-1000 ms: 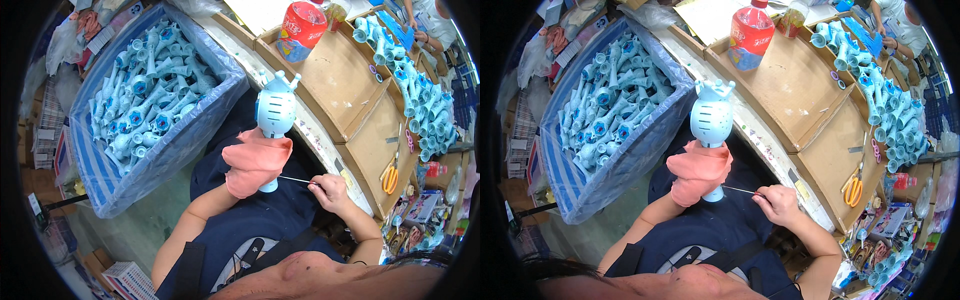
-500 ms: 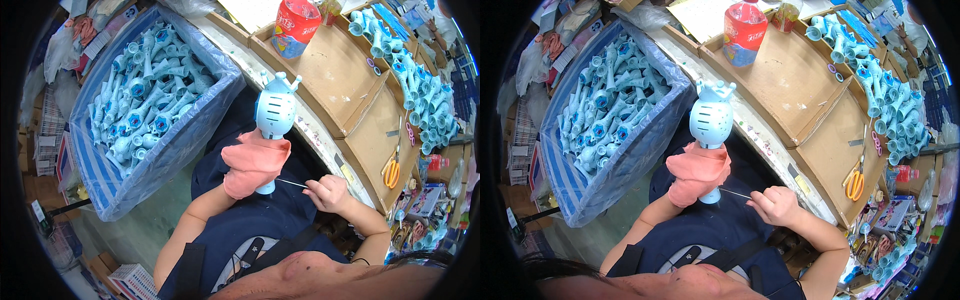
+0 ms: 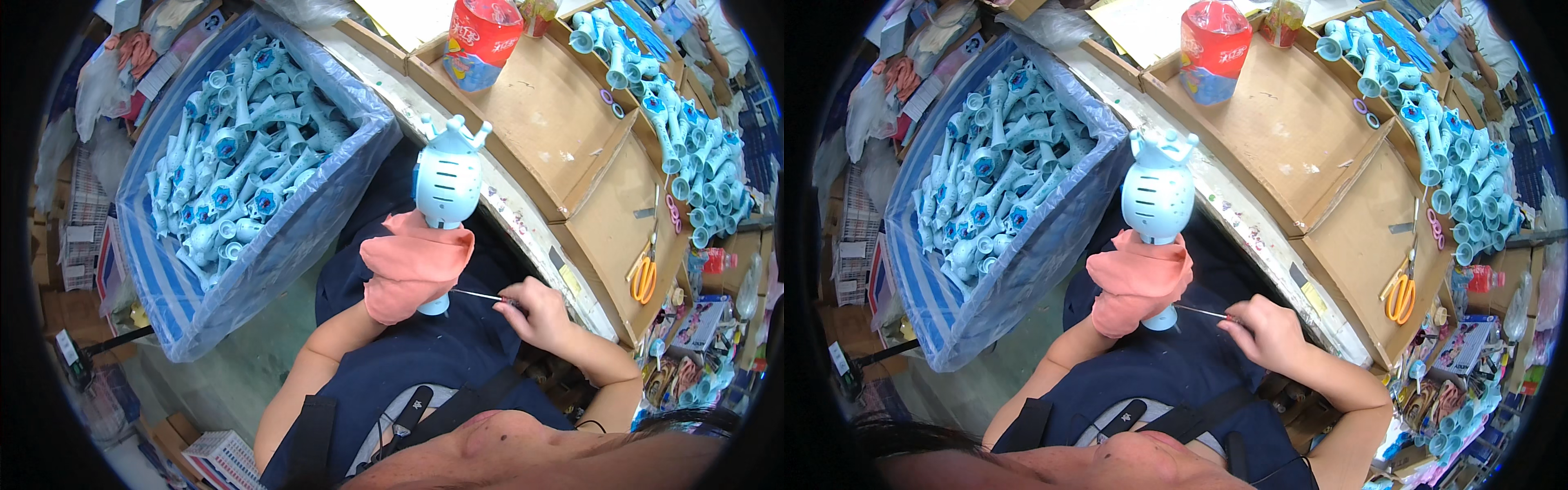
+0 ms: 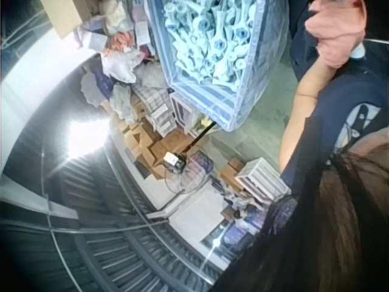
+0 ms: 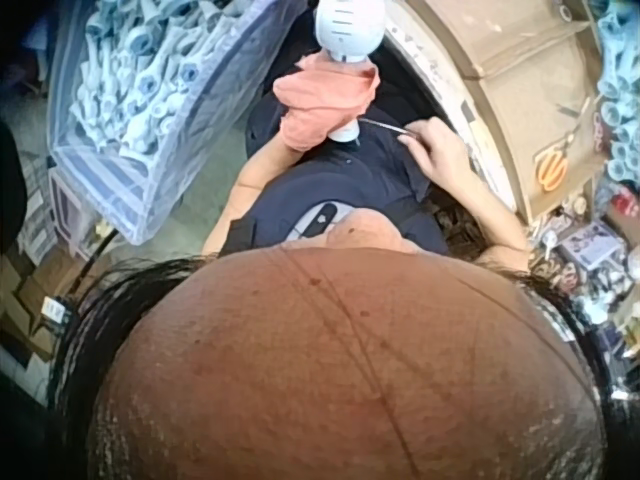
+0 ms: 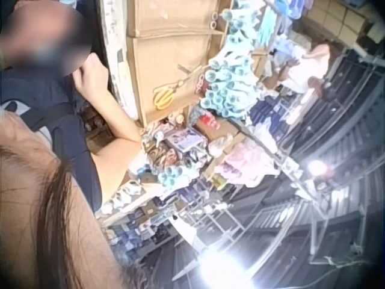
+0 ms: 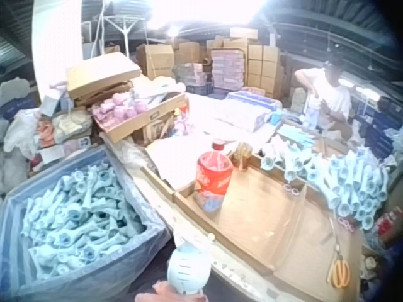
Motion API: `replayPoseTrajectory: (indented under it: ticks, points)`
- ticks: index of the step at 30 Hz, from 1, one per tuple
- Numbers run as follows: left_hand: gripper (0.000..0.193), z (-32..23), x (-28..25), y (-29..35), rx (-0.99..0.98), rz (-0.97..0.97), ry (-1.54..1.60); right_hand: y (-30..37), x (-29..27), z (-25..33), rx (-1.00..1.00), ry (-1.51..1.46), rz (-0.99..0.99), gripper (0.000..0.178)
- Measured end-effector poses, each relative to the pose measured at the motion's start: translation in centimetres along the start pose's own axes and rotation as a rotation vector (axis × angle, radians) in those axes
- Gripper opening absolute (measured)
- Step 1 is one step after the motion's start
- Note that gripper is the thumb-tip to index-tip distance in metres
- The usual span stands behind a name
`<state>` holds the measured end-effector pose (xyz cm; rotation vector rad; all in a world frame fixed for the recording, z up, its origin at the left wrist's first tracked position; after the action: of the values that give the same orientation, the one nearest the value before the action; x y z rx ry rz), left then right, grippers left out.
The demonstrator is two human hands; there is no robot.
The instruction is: The person picks light-blue plastic toy wands from a bin, wipes them with a pink cloth, and uses a small metal tool to press or adjust parts on the wand. The person repeats this process for several wands, placing finished items on the table.
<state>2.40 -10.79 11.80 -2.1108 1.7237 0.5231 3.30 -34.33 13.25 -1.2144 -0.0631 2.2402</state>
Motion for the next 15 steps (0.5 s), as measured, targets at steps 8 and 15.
replayPoseTrajectory:
  ticks: [8, 15]
  points:
    - [0.006, -1.6, 0.0, 0.2, 0.424, -0.124, -0.604, 1.4, 1.9, -0.7, 0.271, -0.494, -0.195, 0.018]
    - [0.025, -1.8, 0.6, 0.3, 0.299, -0.074, -0.310, 4.1, 4.1, -2.3, 1.388, -1.660, -0.086, 0.032]
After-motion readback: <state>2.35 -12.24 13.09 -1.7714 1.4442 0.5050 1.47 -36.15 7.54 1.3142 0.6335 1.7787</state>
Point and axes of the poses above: each hand's wrist, its own y-axis away from the middle knuckle, its own x-axis out of the palm, z = x × y, the point moved 3 cm from there along -y, towards the middle knuckle, and after that the axes turned 15 degrees about -x, right-handed, at the moved point
